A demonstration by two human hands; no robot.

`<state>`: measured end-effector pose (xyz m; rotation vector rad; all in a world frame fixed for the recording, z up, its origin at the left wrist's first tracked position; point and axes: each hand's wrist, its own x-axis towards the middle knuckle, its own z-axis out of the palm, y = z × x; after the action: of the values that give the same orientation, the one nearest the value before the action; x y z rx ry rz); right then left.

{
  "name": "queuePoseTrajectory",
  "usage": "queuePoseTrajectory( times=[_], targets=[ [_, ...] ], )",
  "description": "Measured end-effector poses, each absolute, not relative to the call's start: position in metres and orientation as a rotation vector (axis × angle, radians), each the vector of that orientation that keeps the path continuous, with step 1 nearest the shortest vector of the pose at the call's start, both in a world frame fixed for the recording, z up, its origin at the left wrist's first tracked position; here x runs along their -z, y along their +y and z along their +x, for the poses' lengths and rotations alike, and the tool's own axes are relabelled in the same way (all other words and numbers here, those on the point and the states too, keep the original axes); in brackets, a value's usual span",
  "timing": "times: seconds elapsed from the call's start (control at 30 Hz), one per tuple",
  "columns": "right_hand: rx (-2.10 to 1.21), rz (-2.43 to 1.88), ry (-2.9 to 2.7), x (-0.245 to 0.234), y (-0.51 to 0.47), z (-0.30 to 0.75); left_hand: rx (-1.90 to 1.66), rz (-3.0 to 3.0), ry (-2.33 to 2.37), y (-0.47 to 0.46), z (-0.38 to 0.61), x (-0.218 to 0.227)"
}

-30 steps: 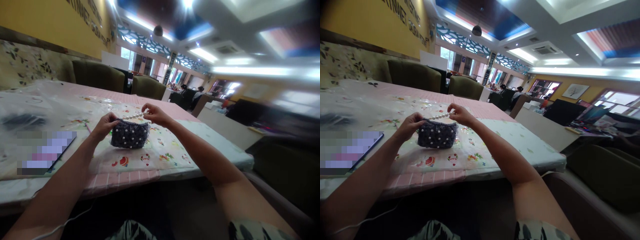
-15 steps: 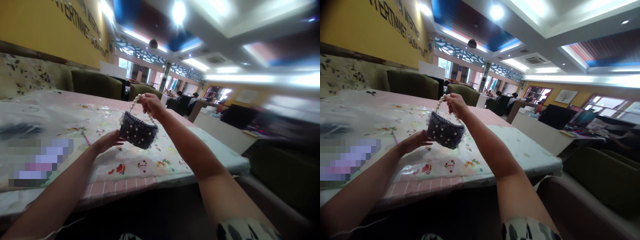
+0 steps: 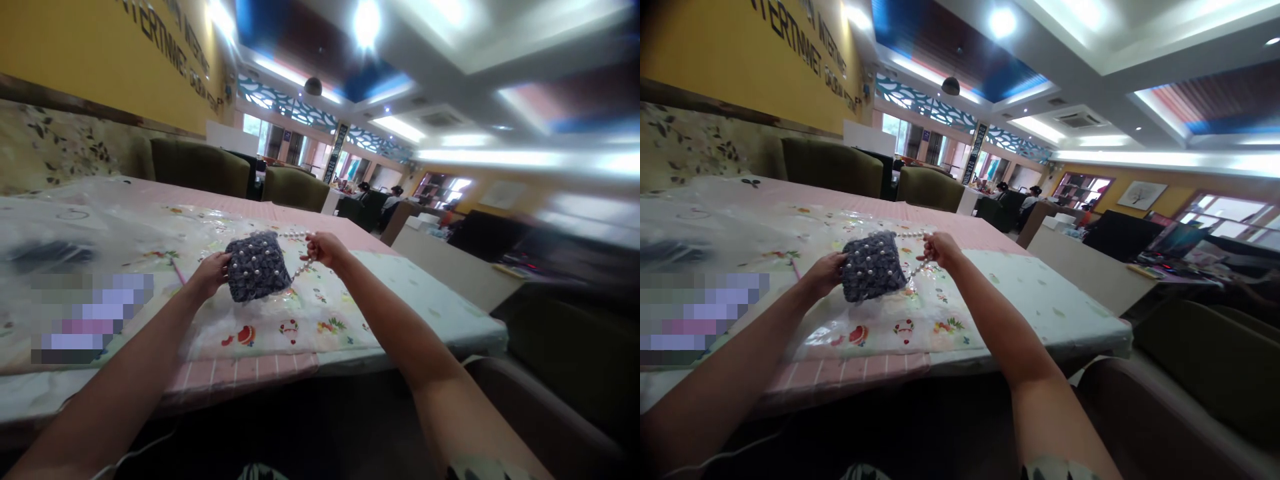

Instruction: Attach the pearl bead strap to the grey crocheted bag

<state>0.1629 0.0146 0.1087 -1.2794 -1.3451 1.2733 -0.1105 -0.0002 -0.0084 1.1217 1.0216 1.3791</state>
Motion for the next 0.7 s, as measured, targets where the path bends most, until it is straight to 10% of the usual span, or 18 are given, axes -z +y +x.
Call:
queuePoseTrajectory(
  times=[0.43,0.7],
  targets=[
    [-0.619,-1.502,-1.857,0.008,-0.054,0.186,-1.147,1.735,1.718,-0.010,-0.113,0.012],
    [-0.635,-1.370,-1.972,0.031,-0.058,0.170,-0.814,2.254,1.361,-0.062,-0.111,0.013]
  ],
)
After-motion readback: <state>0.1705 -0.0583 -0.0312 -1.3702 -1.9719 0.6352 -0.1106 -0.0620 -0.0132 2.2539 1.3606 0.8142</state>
